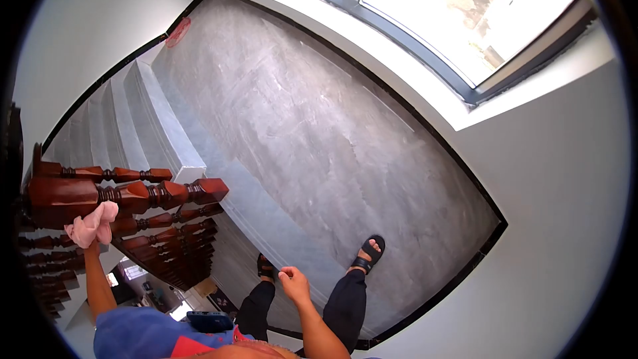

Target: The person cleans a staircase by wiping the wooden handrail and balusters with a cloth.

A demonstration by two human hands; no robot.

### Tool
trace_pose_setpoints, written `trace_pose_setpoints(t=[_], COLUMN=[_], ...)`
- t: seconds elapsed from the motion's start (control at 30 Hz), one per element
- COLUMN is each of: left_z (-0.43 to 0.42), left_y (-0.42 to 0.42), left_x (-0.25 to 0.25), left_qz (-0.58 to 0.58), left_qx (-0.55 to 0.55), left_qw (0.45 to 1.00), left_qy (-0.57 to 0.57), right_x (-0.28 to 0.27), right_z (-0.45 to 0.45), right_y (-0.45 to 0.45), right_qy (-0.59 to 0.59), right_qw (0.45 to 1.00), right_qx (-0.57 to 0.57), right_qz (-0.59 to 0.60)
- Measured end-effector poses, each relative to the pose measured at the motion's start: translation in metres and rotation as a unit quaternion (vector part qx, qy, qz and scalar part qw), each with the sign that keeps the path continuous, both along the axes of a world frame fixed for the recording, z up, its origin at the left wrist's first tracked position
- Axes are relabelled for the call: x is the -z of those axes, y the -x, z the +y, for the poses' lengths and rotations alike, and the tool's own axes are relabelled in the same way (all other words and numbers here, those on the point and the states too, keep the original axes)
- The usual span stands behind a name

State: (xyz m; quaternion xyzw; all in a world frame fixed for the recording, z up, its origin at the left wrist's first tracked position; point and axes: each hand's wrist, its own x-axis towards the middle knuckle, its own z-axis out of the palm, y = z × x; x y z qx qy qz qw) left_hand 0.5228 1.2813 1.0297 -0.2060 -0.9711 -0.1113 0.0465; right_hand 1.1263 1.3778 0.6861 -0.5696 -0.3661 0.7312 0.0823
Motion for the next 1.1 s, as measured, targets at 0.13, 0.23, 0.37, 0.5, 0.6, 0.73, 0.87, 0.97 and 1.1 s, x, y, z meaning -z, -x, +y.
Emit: trace_pose_setpoints(t=[0.13, 0.23, 0.37, 0.5, 0.6, 0.73, 0.87, 0.97, 1.1], left_z=[0.015, 0.019, 0.040, 0.107, 0.175, 0.258, 0.314, 0.339, 0.348], left_y=[-0.013, -0.033, -0.064, -0.105, -0.162, -0.249, -0.339, -0.396, -0.464], left_x=[-0.018, -0.040, -0.081, -0.138, -0.160, -0.162, -0.129, -0.094, -0.048], left_qz=[0.009, 0.017, 0.034, 0.063, 0.065, 0.031, -0.034, -0.100, -0.190], left_qx=[-0.002, -0.012, -0.019, 0.017, 0.066, 0.149, 0.219, 0.270, 0.320], left_qw=[1.000, 1.000, 0.999, 0.997, 0.994, 0.986, 0.972, 0.953, 0.921], left_qy=[0.010, 0.023, 0.032, 0.039, 0.050, 0.066, 0.082, 0.097, 0.115], right_x=[0.000, -0.012, -0.015, -0.016, -0.025, -0.037, -0.034, -0.026, -0.004], right_z=[0.034, 0.071, 0.113, 0.145, 0.160, 0.185, 0.203, 0.211, 0.203], right_y=[-0.009, -0.021, -0.046, -0.061, -0.073, -0.087, -0.100, -0.104, -0.100], right_qy=[-0.003, -0.039, -0.043, -0.041, -0.044, -0.043, -0.060, -0.065, -0.034], right_qw=[0.999, 0.996, 0.996, 0.995, 0.995, 0.996, 0.995, 0.994, 0.990], right_qx=[0.029, 0.075, 0.083, 0.096, 0.090, 0.079, 0.077, 0.088, 0.131], right_qz=[0.012, 0.020, 0.012, 0.009, 0.005, -0.008, -0.021, -0.014, 0.028])
